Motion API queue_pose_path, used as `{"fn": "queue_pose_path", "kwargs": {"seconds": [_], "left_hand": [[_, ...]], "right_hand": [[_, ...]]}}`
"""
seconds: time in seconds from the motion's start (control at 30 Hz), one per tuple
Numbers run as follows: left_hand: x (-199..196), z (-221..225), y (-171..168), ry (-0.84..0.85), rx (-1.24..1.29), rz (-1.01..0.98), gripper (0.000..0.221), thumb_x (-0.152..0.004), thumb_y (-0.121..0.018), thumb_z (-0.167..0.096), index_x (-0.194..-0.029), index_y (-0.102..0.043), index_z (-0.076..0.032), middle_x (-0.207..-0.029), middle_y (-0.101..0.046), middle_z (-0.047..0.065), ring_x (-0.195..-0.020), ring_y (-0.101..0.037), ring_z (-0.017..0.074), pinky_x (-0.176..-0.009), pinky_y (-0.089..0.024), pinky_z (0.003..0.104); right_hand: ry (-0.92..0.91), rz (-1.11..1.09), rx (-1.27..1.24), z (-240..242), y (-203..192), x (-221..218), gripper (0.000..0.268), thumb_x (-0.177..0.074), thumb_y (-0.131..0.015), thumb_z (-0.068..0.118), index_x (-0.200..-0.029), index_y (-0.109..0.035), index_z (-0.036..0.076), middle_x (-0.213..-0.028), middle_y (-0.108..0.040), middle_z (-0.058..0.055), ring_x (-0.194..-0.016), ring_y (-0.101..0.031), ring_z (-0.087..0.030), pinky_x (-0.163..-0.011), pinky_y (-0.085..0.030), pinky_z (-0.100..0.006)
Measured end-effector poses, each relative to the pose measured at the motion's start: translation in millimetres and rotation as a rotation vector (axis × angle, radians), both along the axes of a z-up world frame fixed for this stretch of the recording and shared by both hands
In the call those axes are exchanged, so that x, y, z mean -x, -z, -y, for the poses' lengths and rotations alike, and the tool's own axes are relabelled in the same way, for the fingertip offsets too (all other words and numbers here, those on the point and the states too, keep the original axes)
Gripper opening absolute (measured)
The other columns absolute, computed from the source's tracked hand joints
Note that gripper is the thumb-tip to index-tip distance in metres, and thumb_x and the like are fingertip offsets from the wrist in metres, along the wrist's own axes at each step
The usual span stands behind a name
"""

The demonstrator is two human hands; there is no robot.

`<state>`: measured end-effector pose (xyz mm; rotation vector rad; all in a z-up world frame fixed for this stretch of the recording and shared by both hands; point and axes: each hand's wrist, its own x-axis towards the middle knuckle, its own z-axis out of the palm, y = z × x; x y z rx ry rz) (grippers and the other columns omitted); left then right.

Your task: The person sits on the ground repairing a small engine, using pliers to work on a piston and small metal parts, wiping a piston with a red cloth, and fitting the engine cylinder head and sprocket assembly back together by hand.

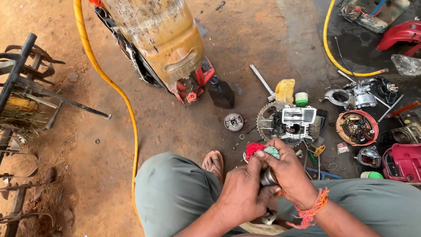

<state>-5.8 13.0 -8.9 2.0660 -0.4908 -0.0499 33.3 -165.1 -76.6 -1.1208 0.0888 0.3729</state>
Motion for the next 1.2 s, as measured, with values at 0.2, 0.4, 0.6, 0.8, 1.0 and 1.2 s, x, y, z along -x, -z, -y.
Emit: {"fn": "queue_pose_path", "kwargs": {"seconds": [0.2, 0.4, 0.6, 0.8, 1.0, 1.2], "left_hand": [[-6, -7, -16, -0.074, 0.165, -0.216, 0.059, -0.088, -0.08, -0.035, -0.122, -0.049, 0.002, -0.075, -0.067, 0.019, -0.07, -0.069, 0.0394, -0.062, -0.052, 0.046], [-7, -9, -27, -0.106, 0.221, -0.346, 0.061, -0.088, -0.079, -0.041, -0.122, -0.053, 0.002, -0.075, -0.072, 0.016, -0.065, -0.075, 0.029, -0.06, -0.056, 0.038], [-5, -5, -26, -0.078, 0.231, -0.332, 0.059, -0.085, -0.08, -0.028, -0.124, -0.047, 0.002, -0.079, -0.073, 0.016, -0.07, -0.074, 0.0343, -0.062, -0.055, 0.04], [4, 2, -15, -0.045, 0.132, -0.196, 0.053, -0.081, -0.069, -0.003, -0.123, -0.038, 0.003, -0.082, -0.068, 0.019, -0.076, -0.07, 0.0414, -0.068, -0.054, 0.048], [5, 9, -1, -0.002, -0.002, -0.025, 0.047, -0.084, -0.066, -0.001, -0.122, -0.038, 0.001, -0.084, -0.064, 0.02, -0.078, -0.067, 0.0433, -0.07, -0.052, 0.051], [-3, -1, -20, -0.1, 0.166, -0.201, 0.043, -0.084, -0.063, 0.001, -0.119, -0.038, 0.001, -0.076, -0.064, 0.018, -0.07, -0.069, 0.0389, -0.065, -0.054, 0.047]], "right_hand": [[0.153, -0.093, 0.188, 18, -63, -23, 0.022, -0.093, -0.064, 0.009, -0.115, -0.061, 0.007, -0.095, -0.07, -0.007, -0.077, -0.069, -0.015, -0.06, -0.056, -0.03], [0.261, -0.007, 0.152, 73, -70, -17, 0.032, -0.097, -0.061, 0.005, -0.129, -0.06, 0.002, -0.113, -0.07, -0.012, -0.093, -0.068, -0.018, -0.075, -0.058, -0.032], [-0.211, 0.092, 0.232, 59, -49, 8, 0.05, -0.102, -0.055, 0.034, -0.137, -0.062, -0.001, -0.135, -0.064, -0.014, -0.085, -0.071, -0.029, -0.066, -0.063, -0.04], [-0.311, 0.561, 0.813, 29, -24, 18, 0.045, -0.102, -0.058, 0.033, -0.13, -0.062, -0.001, -0.104, -0.07, -0.016, -0.092, -0.062, -0.028, -0.081, -0.048, -0.041], [-0.349, 0.189, 0.892, 26, 8, 24, 0.037, -0.108, -0.054, 0.034, -0.112, -0.063, -0.002, -0.089, -0.052, -0.016, -0.081, -0.051, -0.02, -0.079, -0.051, -0.038], [-0.228, -0.102, 0.222, 20, -34, 32, 0.04, -0.098, -0.058, 0.024, -0.134, -0.055, 0.008, -0.112, -0.065, -0.004, -0.103, -0.058, -0.012, -0.085, -0.049, -0.03]]}}
